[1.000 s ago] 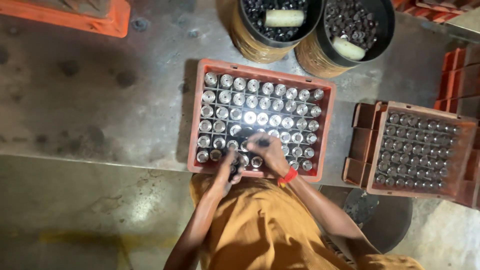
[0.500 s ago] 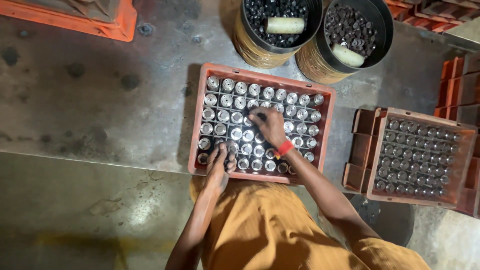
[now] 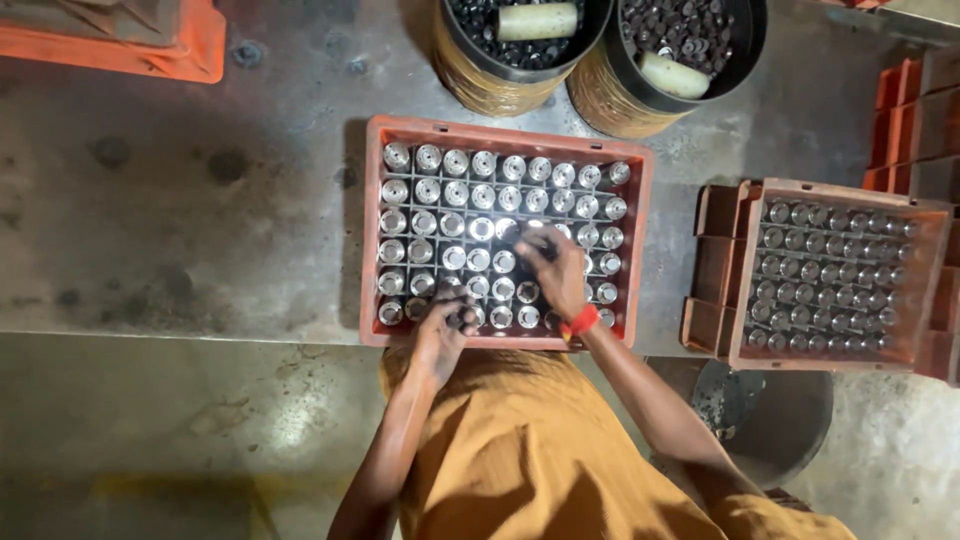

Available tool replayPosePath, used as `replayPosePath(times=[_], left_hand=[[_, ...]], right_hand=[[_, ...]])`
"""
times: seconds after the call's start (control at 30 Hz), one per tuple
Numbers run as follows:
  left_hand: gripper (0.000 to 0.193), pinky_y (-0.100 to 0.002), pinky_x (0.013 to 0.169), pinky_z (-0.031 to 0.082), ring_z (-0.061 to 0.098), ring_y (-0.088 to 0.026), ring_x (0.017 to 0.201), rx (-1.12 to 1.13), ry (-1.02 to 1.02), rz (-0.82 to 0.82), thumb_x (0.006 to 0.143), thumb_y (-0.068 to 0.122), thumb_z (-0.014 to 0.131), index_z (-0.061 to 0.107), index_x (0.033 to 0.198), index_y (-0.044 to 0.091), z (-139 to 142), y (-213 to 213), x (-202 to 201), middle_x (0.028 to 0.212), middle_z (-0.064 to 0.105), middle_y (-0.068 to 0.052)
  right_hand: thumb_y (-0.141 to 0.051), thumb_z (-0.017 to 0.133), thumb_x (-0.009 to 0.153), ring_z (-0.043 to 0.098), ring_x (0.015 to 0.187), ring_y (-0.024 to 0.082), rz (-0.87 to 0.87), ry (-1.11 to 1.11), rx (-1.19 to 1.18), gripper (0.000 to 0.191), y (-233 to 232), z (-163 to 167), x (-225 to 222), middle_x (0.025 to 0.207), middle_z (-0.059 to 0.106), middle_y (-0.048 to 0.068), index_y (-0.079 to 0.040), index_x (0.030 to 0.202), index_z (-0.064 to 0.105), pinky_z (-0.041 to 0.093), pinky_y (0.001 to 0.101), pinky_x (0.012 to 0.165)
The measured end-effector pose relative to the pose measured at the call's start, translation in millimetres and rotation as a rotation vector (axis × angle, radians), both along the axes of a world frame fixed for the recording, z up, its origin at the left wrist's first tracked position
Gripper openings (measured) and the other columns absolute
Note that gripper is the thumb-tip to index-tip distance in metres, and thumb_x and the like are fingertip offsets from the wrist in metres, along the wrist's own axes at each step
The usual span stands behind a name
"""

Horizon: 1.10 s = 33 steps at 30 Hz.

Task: The person cleans small cylindrical metal parts arranged in a red plastic crate using a white cylindrical brush. They repeatedly rub the tops of the parts and occasionally dip the brush into nearby barrels containing dark liquid.

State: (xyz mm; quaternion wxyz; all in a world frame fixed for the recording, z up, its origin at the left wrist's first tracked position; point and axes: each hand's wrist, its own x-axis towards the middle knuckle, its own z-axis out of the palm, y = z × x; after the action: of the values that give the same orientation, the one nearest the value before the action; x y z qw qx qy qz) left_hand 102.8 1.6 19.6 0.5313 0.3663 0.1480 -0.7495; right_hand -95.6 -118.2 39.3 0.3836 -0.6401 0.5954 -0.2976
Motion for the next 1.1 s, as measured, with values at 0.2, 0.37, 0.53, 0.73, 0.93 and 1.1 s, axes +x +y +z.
replayPosePath(times=[0.2, 0.37, 0.53, 0.73, 0.93, 1.1], left_hand=[[0.019, -0.025, 0.057, 0.039, 0.049, -0.011, 0.063, -0.074, -0.138, -0.037, 0.104, 0.020, 0.056, 0.059, 0.117, 0.008, 2, 0, -4, 0.085, 0.064, -0.007], [0.035, -0.019, 0.051, 0.033, 0.044, -0.006, 0.057, -0.112, -0.256, -0.132, 0.106, 0.031, 0.056, 0.063, 0.131, 0.006, 25, -10, 1, 0.076, 0.054, 0.000], [0.041, -0.018, 0.047, 0.030, 0.041, -0.004, 0.056, -0.201, -0.376, -0.219, 0.100, 0.028, 0.060, 0.056, 0.140, 0.018, 35, -14, -8, 0.074, 0.052, 0.003], [0.035, -0.020, 0.047, 0.032, 0.043, -0.007, 0.053, -0.092, -0.253, -0.176, 0.101, 0.032, 0.057, 0.058, 0.131, 0.014, 33, -11, -17, 0.074, 0.056, -0.001], [0.020, -0.025, 0.061, 0.046, 0.056, -0.012, 0.067, 0.181, -0.072, 0.039, 0.103, 0.022, 0.049, 0.055, 0.110, 0.004, 22, -8, -14, 0.084, 0.060, -0.004], [0.024, -0.022, 0.049, 0.032, 0.043, -0.009, 0.056, -0.061, -0.226, -0.038, 0.105, 0.026, 0.059, 0.063, 0.114, 0.005, 15, -1, -18, 0.077, 0.056, -0.001]], right_hand=[[-0.037, 0.080, 0.091, 0.063, 0.088, 0.028, 0.245, 0.490, -0.085, 0.023, -52, 0, 14, 0.080, 0.075, 0.015, -0.017, 0.103, 0.081, 0.044, 0.0413, 0.090], [-0.037, 0.076, 0.092, 0.066, 0.084, 0.023, 0.154, 0.384, -0.047, 0.028, -56, 8, 19, 0.081, 0.075, 0.012, -0.014, 0.106, 0.080, 0.049, 0.0396, 0.087], [-0.033, 0.068, 0.097, 0.068, 0.090, 0.011, 0.192, -0.195, 0.389, 0.033, 13, 20, 13, 0.101, 0.077, 0.005, -0.010, 0.120, 0.075, 0.056, 0.0301, 0.080], [-0.022, 0.077, 0.093, 0.069, 0.097, 0.013, 0.197, -0.254, 0.251, 0.023, 43, 15, 4, 0.110, 0.079, 0.007, -0.004, 0.107, 0.079, 0.055, 0.0310, 0.086], [-0.023, 0.079, 0.093, 0.069, 0.096, 0.028, 0.173, 0.199, -0.405, 0.018, -19, 4, -35, 0.102, 0.077, 0.010, -0.006, 0.100, 0.079, 0.053, 0.0427, 0.088], [-0.032, 0.080, 0.090, 0.067, 0.070, 0.027, 0.234, 0.442, -0.124, 0.020, -61, -14, -29, 0.076, 0.076, 0.011, -0.013, 0.097, 0.083, 0.054, 0.0439, 0.075]])
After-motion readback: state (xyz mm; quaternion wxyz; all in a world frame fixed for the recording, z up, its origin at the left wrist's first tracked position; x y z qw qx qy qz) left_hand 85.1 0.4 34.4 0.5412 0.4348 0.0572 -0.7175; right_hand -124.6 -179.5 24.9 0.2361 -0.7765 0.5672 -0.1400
